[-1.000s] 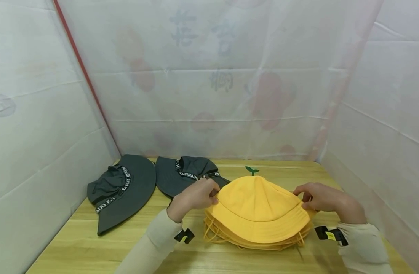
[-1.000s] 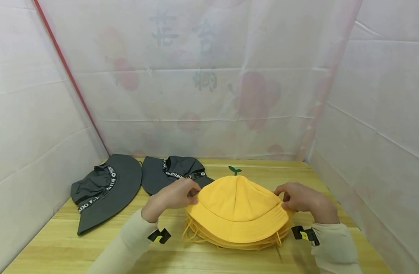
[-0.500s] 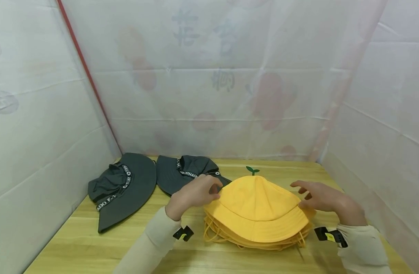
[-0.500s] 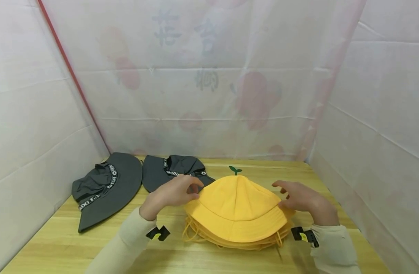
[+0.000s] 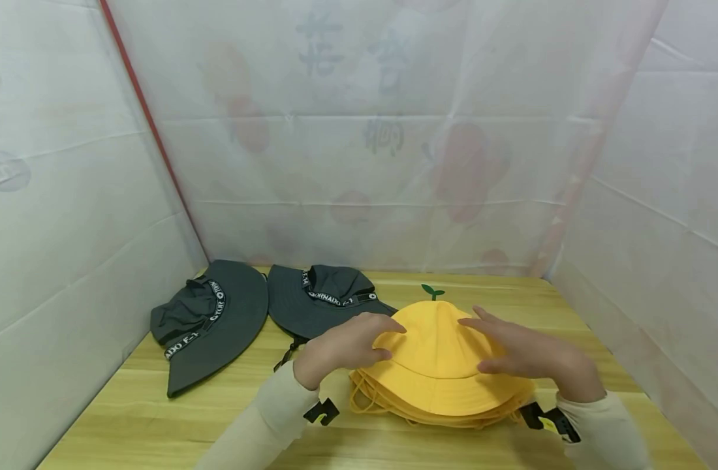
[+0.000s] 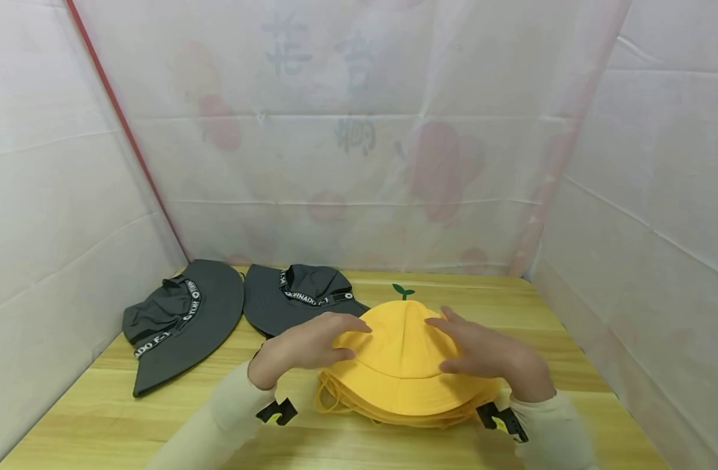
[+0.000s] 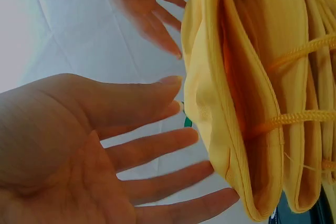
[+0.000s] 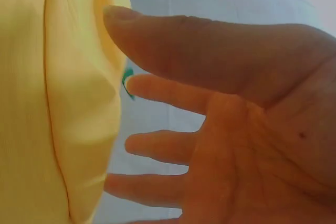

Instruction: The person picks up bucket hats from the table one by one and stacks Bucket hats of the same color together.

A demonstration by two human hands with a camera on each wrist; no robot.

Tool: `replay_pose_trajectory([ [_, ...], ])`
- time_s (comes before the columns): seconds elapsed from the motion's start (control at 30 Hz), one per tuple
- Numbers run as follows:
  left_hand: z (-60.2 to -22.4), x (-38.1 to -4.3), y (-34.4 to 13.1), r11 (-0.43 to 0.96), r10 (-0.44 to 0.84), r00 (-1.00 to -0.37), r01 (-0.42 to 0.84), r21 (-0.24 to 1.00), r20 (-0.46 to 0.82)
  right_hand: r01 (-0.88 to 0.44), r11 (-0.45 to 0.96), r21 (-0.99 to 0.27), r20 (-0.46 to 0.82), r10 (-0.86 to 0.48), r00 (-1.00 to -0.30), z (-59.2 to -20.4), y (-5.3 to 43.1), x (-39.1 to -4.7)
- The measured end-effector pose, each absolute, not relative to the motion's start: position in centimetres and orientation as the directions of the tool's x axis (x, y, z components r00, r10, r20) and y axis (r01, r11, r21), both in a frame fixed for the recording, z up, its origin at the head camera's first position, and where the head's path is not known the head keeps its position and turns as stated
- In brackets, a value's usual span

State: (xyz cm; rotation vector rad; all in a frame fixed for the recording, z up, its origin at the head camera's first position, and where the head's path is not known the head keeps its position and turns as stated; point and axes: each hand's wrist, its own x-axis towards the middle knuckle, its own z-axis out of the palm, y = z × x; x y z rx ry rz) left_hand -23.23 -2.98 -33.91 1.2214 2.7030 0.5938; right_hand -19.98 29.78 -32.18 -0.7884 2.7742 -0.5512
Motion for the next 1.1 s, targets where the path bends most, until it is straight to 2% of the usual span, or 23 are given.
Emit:
replay_pose_trajectory([
  [0.27,-34.0,-23.5,-2.7,0.585,0.769,-0.638,0.722,0.369,0.031,-0.397,0.820,-0.412,-0.224,-0.513,-0.829,-32.7,28.5,-20.5],
  [0.53,-34.2,-23.5,-2.7,0.613,0.768,-0.639,0.716,0.335,-0.040,-0.316,0.850,-0.421,-0.285,-0.455,-0.844,-33.3,27.9,-20.8],
  [0.83,-34.8,-23.2,-2.4,0.650,0.746,-0.660,0.691,0.317,-0.090,-0.270,0.874,-0.405,-0.318,-0.411,-0.855,-33.8,27.7,-20.7],
  [1.1,-34.7,-23.2,-2.2,0.657,0.741,-0.665,0.688,0.308,-0.096,-0.314,0.870,-0.381,-0.300,-0.438,-0.848,-33.7,27.9,-20.9],
])
